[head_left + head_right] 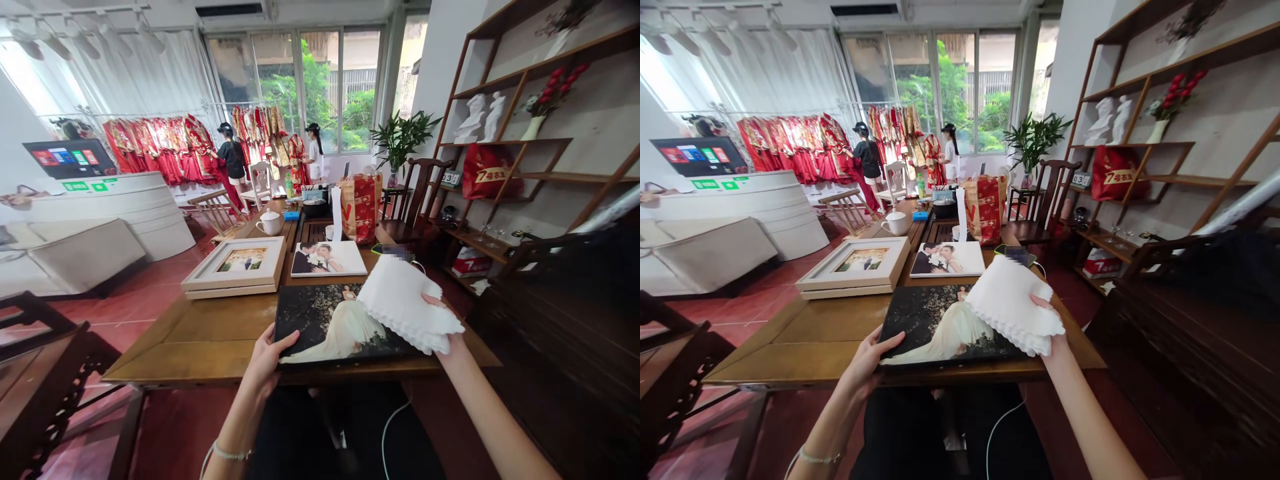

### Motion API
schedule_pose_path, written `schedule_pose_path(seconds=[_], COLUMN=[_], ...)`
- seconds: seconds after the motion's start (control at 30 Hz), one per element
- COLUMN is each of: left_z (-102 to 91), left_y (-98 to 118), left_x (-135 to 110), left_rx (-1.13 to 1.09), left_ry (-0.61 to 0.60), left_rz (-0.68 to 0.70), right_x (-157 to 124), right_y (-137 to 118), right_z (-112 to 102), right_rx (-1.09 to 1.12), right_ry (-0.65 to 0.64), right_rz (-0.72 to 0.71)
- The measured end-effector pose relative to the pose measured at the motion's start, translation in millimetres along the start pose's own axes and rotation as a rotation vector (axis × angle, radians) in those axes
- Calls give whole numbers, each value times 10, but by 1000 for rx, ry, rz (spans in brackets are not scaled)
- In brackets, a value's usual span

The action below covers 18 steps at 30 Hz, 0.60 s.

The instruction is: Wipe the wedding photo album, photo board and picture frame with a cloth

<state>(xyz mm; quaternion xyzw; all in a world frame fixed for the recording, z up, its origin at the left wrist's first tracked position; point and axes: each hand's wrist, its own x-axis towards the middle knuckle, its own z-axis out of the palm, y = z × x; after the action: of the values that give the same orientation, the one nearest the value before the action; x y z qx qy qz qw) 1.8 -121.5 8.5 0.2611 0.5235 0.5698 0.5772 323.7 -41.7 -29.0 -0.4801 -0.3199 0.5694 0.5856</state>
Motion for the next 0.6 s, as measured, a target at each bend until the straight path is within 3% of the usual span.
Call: schedule_pose_path(seconds=[0.23, 0.47, 0.6], left_z=[77, -1, -53], left_y=[84, -52, -73], left_x=[120, 286, 320], left_rx=[75, 370, 695], left_ry=[-42, -18, 21], left_rz=[82, 237, 377], right_x=[69, 64, 107], right_y=[88, 88, 110], right_z=[2, 16, 10], right_rx=[151, 292, 330], right_ry=[53, 44, -18], right_rz=[14, 19, -19])
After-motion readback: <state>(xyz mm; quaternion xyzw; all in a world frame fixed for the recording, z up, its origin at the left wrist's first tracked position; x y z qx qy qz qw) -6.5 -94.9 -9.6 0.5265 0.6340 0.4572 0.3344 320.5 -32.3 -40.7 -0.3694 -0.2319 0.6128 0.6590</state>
